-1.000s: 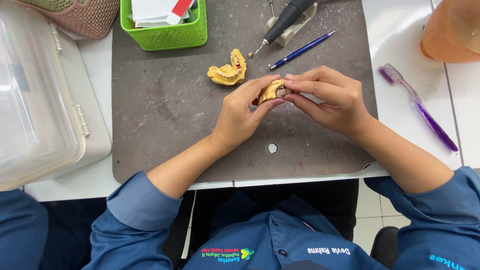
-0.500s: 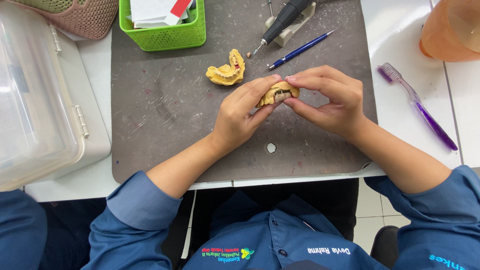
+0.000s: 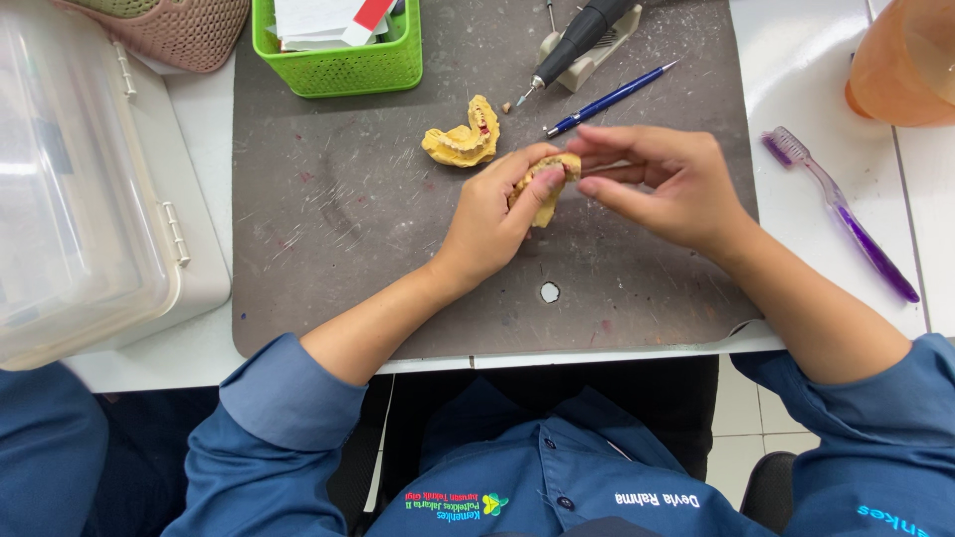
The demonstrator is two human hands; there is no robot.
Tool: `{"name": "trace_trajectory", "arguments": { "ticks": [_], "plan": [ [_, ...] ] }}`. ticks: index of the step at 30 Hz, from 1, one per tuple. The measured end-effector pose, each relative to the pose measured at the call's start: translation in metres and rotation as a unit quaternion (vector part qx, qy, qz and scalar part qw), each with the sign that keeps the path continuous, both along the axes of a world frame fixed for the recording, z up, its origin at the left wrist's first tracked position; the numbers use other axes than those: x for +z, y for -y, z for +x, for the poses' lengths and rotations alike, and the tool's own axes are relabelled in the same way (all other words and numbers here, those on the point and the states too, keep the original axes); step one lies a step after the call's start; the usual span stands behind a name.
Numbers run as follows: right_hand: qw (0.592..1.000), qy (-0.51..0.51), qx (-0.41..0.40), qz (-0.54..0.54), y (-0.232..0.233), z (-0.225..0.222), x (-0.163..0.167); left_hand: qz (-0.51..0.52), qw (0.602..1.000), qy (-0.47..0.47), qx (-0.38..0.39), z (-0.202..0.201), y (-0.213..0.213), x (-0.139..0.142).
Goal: The person cleans a dental prosthesis with a toothbrush, then uses a rotary tool to grind and shape a small red component. They repeatedly fit the component into the prosthesis to check alignment and continue refining the fit.
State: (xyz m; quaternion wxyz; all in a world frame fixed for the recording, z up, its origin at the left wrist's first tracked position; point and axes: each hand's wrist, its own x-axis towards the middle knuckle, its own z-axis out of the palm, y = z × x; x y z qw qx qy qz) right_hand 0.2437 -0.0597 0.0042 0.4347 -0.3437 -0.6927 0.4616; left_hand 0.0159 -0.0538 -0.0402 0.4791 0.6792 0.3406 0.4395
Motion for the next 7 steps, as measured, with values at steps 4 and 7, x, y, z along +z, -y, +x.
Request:
{"name": "trace_trajectory", "arguments": {
  "ticks": [4, 7],
  "plan": [
    [0.991, 0.075, -0.108, 0.031, -0.007, 0.018, -0.007, -0.152, 0.987, 0.048, -0.016, -0.004, -0.010, -0.006],
    [0.980, 0.094, -0.176, 0.002, -0.009, 0.033, -0.019, -0.185, 0.980, 0.073, -0.027, -0.001, -0.018, -0.013]
  ]
}}
